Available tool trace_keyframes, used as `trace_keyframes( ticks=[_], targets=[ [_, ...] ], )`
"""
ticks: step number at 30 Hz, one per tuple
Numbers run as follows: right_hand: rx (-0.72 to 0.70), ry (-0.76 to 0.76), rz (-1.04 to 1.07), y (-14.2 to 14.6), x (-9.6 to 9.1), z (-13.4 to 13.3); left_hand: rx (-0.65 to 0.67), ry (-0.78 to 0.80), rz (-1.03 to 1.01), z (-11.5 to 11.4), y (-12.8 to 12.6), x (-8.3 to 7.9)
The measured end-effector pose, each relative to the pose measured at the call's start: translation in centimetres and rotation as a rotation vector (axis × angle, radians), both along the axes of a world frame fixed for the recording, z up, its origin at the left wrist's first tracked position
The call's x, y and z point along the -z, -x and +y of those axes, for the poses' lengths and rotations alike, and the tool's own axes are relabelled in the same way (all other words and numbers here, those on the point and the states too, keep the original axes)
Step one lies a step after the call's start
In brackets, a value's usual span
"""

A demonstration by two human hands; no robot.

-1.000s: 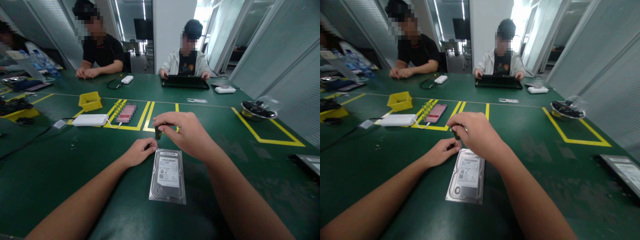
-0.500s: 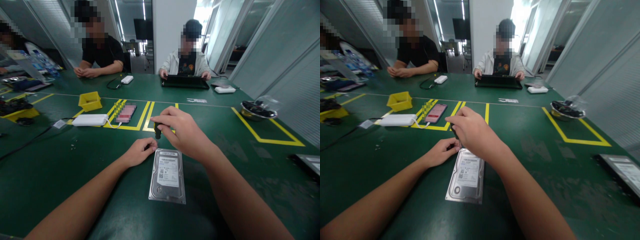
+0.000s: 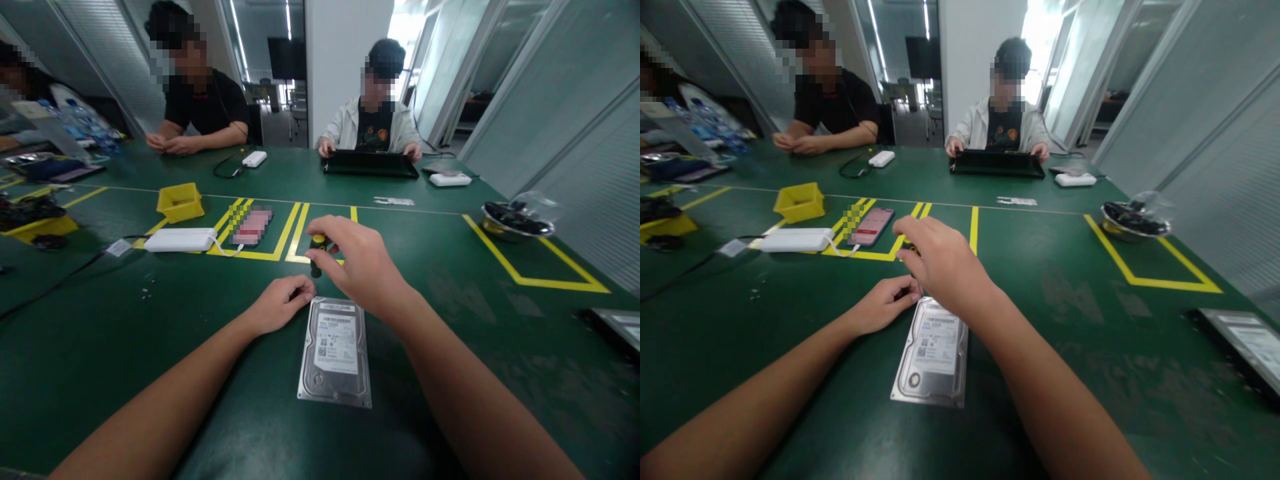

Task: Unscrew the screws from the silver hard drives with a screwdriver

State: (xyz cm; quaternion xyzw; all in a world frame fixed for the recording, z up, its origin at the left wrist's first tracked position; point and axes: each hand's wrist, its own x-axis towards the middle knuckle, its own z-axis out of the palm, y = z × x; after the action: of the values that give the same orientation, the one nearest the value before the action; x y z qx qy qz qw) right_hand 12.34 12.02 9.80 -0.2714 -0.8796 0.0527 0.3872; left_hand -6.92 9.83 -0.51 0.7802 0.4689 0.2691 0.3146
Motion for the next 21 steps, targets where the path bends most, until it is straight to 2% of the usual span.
trace_keyframes(
  ticks=[8, 21],
  targets=[
    [-0.085, -0.015, 0.018, -0.25, 0.06, 0.01, 0.007, -0.02, 0.02, 0.01, 0.15, 0.35],
    [-0.014, 0.007, -0.044, -0.32, -0.38, -0.05, -0.005, -0.01, 0.006, -0.12, 0.06, -0.03]
  ],
)
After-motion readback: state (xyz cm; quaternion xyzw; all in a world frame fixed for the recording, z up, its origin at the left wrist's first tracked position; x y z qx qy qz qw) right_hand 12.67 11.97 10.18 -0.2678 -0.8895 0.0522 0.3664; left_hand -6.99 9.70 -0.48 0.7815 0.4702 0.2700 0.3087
